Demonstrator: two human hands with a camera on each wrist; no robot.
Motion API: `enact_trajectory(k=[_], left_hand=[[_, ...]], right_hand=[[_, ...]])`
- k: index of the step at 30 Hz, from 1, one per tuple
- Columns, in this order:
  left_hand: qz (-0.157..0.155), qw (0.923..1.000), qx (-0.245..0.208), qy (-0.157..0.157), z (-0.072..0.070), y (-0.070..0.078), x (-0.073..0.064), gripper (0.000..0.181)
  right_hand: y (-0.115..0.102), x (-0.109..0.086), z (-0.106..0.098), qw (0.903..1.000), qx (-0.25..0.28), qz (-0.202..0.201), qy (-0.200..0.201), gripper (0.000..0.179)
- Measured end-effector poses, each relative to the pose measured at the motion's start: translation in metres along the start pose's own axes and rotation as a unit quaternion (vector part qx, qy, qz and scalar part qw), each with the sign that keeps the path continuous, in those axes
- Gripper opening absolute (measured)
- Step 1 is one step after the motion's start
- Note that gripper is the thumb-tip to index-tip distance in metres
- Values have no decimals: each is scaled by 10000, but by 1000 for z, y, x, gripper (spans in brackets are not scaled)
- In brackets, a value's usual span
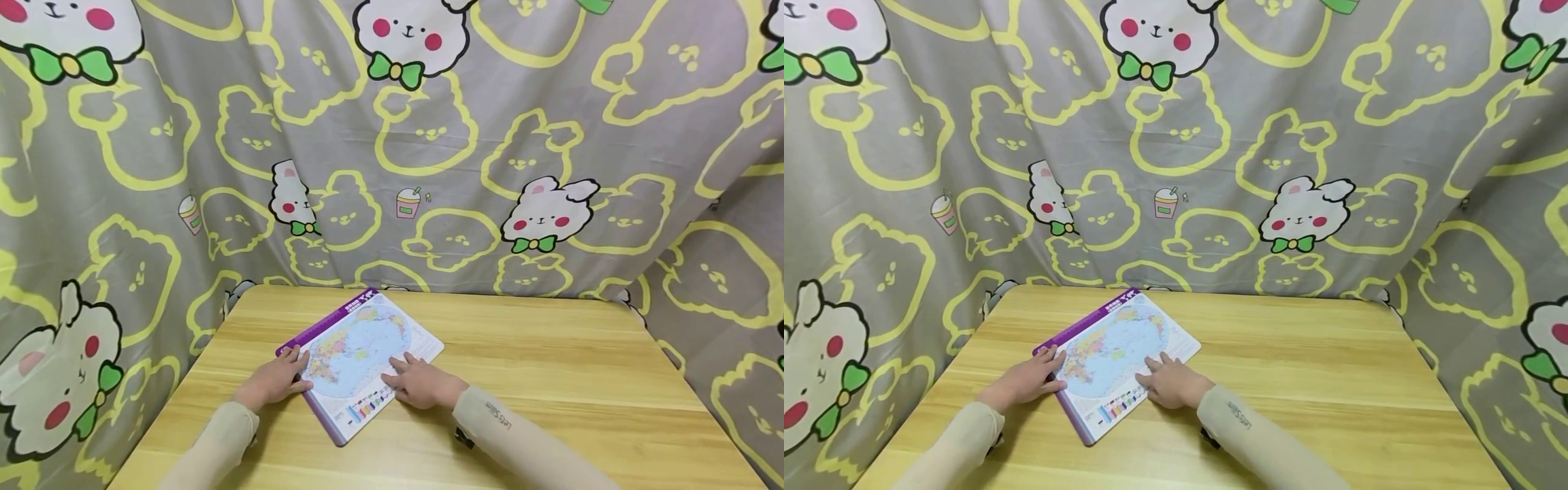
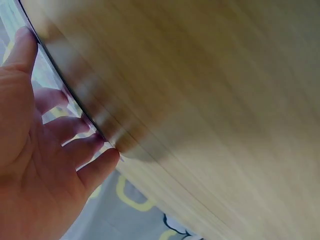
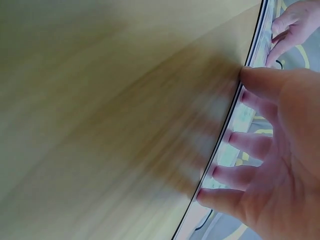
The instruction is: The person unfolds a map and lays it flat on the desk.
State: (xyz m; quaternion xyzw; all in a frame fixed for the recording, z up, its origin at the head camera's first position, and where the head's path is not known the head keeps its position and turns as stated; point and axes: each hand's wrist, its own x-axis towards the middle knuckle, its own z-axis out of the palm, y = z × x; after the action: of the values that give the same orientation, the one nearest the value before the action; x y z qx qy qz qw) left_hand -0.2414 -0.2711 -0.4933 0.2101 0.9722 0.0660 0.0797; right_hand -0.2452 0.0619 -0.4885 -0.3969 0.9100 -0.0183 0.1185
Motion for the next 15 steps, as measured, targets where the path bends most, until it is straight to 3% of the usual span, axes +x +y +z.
enact_trajectory(k=[15], left_hand=[[133, 9994, 297, -78, 5, 22, 10, 73]], right_hand=[[14, -24, 3, 9997, 211, 60, 116, 43]])
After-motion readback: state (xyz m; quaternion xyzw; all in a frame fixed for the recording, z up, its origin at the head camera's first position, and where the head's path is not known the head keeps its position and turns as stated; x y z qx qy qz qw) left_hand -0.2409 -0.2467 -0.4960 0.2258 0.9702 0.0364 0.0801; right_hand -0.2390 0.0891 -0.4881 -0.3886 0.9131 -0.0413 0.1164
